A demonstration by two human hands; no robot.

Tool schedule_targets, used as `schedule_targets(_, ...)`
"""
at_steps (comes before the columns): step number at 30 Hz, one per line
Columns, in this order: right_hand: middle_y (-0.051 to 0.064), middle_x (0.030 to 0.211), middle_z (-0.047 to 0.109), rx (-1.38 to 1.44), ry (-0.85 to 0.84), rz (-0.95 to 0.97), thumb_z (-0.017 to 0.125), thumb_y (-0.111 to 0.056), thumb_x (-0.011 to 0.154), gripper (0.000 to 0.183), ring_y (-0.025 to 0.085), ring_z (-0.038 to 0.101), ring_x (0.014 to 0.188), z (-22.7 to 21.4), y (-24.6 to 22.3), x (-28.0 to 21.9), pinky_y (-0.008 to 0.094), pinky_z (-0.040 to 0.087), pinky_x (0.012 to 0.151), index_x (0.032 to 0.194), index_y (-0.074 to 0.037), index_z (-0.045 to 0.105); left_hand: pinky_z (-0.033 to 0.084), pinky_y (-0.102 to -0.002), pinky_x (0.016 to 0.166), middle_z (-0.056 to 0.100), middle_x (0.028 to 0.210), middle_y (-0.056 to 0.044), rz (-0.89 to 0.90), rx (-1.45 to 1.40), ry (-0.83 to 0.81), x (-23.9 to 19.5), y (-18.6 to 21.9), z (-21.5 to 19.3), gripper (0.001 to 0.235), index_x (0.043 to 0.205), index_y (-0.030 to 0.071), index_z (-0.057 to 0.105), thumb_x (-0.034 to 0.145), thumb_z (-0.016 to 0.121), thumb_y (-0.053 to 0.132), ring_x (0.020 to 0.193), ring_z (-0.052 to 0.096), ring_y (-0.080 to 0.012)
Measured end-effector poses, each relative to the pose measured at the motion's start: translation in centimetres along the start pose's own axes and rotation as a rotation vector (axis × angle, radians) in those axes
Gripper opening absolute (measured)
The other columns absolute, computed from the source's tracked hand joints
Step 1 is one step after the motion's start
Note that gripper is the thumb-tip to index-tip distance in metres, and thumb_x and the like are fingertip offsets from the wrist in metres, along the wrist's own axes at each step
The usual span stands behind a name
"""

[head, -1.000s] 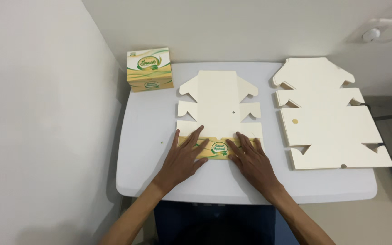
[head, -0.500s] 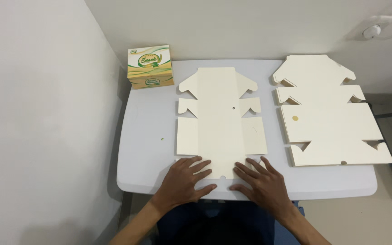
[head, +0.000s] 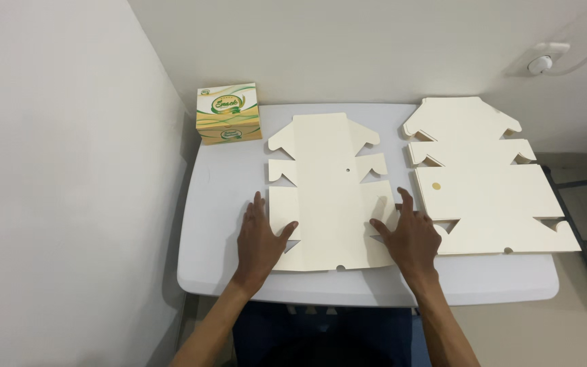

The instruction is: The person assembles a flat cardboard box by folding the sides and tucking the flaps into slots to form a rectangular container. They then place a smaller, pre-assembled box inside the newly formed container and close the lid. The person repeats the assembly process with another flat cardboard piece.

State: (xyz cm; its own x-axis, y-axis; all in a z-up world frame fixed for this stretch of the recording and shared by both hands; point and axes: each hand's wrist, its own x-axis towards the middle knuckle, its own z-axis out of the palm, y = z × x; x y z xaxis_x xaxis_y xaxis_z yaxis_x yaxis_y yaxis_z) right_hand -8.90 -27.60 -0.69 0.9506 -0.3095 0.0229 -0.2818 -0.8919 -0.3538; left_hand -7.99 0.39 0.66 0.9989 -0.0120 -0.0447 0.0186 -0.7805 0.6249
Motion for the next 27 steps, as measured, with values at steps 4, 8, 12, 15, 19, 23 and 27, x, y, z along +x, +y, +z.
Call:
schedule_targets(4, 0.026, 0.129, 0.076, 0.269, 0.100, -0.027, 0.089, -0.007, 0.084, 0.084, 0.048, 0.071, 0.122, -2.0, -2.5, -1.4, 0.068, 0.055, 0.102, 0.158, -0.010, 0.051, 0.044, -0.070, 0.118, 0.046, 0.160, -0.036, -0.061, -0.108, -0.026, -0.3, 2.6, -0.4, 0.098, 0.167, -0.005, 0.014, 0.093, 0.078, 0.005, 0.146, 0.046, -0.0566)
schedule_targets(8, 0.026, 0.137, 0.071, 0.589, 0.031, -0.159, 0.076, 0.004, 0.090, 0.070, 0.046, 0.062, 0.133, 0.1, -2.2, -0.5, 0.059, 0.051, 0.114, 0.156, -0.008, 0.055, 0.053, -0.054, 0.115, 0.055, 0.153, -0.033, 0.083, -0.315, 0.015, -0.2, 3.0, 0.2, 0.080, 0.161, -0.010, 0.028, 0.092, 0.070, -0.007, 0.142, 0.054, -0.0502)
schedule_targets(12, 0.016, 0.166, 0.048, 0.442, -0.304, -0.305, 0.070, -0.036, 0.101, 0.069, 0.039, 0.040, 0.155, 1.2, -3.0, -0.5, 0.053, 0.039, 0.127, 0.163, -0.014, 0.047, 0.051, -0.049, 0.118, 0.052, 0.159, -0.027, 0.231, -0.219, -0.091, 0.9, 3.2, 0.7, 0.064, 0.162, -0.003, 0.037, 0.108, 0.059, 0.021, 0.147, 0.049, -0.0434)
schedule_targets(15, 0.010, 0.176, 0.032, 0.261, -0.447, -0.333, 0.044, -0.054, 0.108, 0.070, 0.029, 0.024, 0.164, 1.4, -3.9, -0.7, 0.044, 0.019, 0.135, 0.168, -0.017, 0.037, 0.027, -0.061, 0.130, 0.022, 0.173, -0.031, 0.193, -0.157, -0.309, 1.0, 3.3, 2.1, 0.080, 0.171, 0.006, 0.016, 0.111, 0.043, 0.051, 0.157, 0.029, -0.0483)
schedule_targets(19, 0.010, 0.178, 0.025, 0.089, -0.468, -0.353, 0.028, -0.057, 0.111, 0.068, 0.027, 0.021, 0.165, 2.2, -4.3, -0.6, 0.042, 0.016, 0.136, 0.170, -0.023, 0.031, 0.004, -0.066, 0.130, 0.013, 0.176, -0.032, 0.231, 0.005, -0.381, 0.7, 3.8, 2.9, 0.084, 0.170, -0.001, 0.008, 0.111, 0.019, 0.058, 0.163, 0.016, -0.0458)
schedule_targets(23, 0.012, 0.174, 0.035, -0.066, -0.370, -0.458, 0.023, -0.044, 0.117, 0.060, 0.027, 0.028, 0.162, 4.5, -3.6, -0.5, 0.043, 0.019, 0.134, 0.170, -0.018, 0.034, 0.004, -0.068, 0.128, 0.020, 0.175, -0.031, 0.277, 0.181, -0.282, 0.8, 3.0, 5.6, 0.079, 0.169, -0.001, 0.020, 0.114, 0.020, 0.055, 0.163, 0.018, -0.0451)
schedule_targets(27, 0.013, 0.172, 0.038, -0.099, -0.365, -0.521, 0.030, -0.035, 0.117, 0.057, 0.028, 0.032, 0.160, 3.8, -3.1, -0.8, 0.042, 0.024, 0.132, 0.170, -0.017, 0.033, 0.003, -0.067, 0.128, 0.019, 0.177, -0.028, 0.293, 0.322, -0.189, 0.3, 2.5, 7.9, 0.077, 0.169, 0.000, 0.025, 0.115, 0.022, 0.055, 0.163, 0.016, -0.0435)
